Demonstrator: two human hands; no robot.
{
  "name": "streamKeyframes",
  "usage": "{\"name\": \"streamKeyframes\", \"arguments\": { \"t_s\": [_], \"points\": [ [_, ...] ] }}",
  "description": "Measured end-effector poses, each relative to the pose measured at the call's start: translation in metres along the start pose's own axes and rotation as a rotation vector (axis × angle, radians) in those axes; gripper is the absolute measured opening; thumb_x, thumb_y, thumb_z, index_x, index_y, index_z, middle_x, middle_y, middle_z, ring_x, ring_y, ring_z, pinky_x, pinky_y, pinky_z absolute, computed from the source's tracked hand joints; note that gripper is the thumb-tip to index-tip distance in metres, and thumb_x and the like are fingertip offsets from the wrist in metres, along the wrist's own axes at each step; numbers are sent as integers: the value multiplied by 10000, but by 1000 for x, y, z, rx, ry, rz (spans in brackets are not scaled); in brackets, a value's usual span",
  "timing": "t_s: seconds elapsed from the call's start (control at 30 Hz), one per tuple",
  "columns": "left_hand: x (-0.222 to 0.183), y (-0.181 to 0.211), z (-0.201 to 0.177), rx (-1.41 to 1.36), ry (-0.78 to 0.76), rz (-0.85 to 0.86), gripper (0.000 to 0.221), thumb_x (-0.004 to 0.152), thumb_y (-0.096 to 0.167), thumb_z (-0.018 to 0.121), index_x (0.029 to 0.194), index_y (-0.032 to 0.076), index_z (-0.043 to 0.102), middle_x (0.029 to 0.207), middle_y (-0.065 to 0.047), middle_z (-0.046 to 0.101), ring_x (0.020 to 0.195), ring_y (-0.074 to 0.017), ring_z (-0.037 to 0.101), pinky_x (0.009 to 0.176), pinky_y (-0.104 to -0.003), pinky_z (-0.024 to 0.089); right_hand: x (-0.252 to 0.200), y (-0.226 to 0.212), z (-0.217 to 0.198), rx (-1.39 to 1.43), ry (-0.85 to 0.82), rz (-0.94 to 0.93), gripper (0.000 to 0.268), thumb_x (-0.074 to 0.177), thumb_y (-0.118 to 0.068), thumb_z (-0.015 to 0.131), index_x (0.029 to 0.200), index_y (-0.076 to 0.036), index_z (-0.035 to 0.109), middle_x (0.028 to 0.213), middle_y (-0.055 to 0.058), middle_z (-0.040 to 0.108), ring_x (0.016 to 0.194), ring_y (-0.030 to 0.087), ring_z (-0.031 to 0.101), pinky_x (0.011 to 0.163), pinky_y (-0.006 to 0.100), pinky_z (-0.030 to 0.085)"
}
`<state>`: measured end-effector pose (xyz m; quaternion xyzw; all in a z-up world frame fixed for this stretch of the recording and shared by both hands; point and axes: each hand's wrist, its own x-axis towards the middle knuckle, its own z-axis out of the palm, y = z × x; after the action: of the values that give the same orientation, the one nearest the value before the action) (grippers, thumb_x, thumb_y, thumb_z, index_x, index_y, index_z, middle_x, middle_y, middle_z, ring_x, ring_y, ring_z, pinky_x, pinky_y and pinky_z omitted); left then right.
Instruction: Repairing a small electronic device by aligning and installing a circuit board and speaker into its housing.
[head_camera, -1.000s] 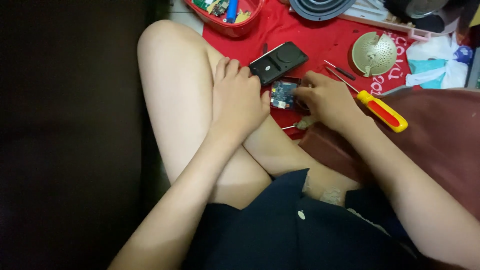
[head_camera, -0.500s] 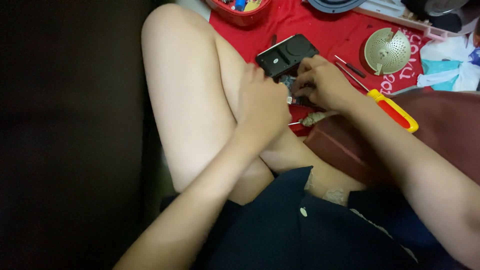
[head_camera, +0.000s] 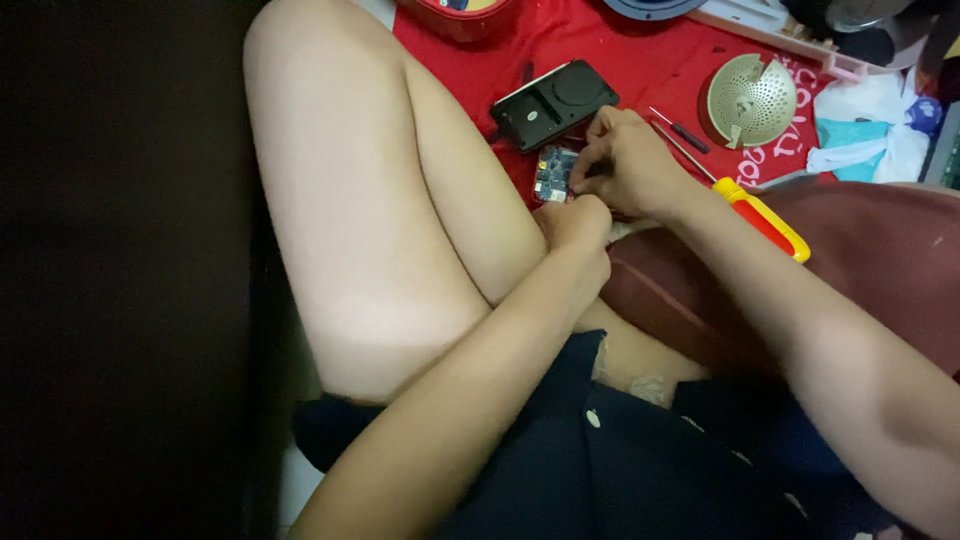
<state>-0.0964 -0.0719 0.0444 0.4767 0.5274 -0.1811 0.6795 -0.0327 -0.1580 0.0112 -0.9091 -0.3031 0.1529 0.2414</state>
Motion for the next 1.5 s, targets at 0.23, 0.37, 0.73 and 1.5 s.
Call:
{"name": "streamKeyframes", "arguments": {
  "t_s": [0.23,0.37,0.73,1.5],
  "points": [
    [12,-11,7,-152,-41,60,624,835,132,367,1382,15,90,1379,-177,251,1264,-269,315,1040,-406,297,-6,34,-3,119,40,127,153,637,-168,773,761,-200,691,860,37,470,867,269,526,735,380,420],
    [14,-17,7,-95,19,228,391,846,97,511,1179,-69,390,1070,-220,511,1025,-296,531,800,-362,463,-13,39,-3,184,35,179,160,662,-133,757,807,-161,694,846,44,464,868,253,514,759,375,398],
    [45,-41,22,-73,110,338,256,801,3,577,1033,-90,521,870,-196,569,641,-212,640,539,-254,529,-23,14,-15,-87,45,85,120,689,-159,742,758,-227,671,769,-51,553,835,206,540,714,378,383],
    [22,-34,10,122,74,433,276,813,185,563,977,-36,543,1003,-228,568,1015,-364,561,869,-417,444,-25,14,-28,296,137,123,96,749,-53,709,827,-75,658,892,92,587,891,261,558,822,372,421]
  ]
}}
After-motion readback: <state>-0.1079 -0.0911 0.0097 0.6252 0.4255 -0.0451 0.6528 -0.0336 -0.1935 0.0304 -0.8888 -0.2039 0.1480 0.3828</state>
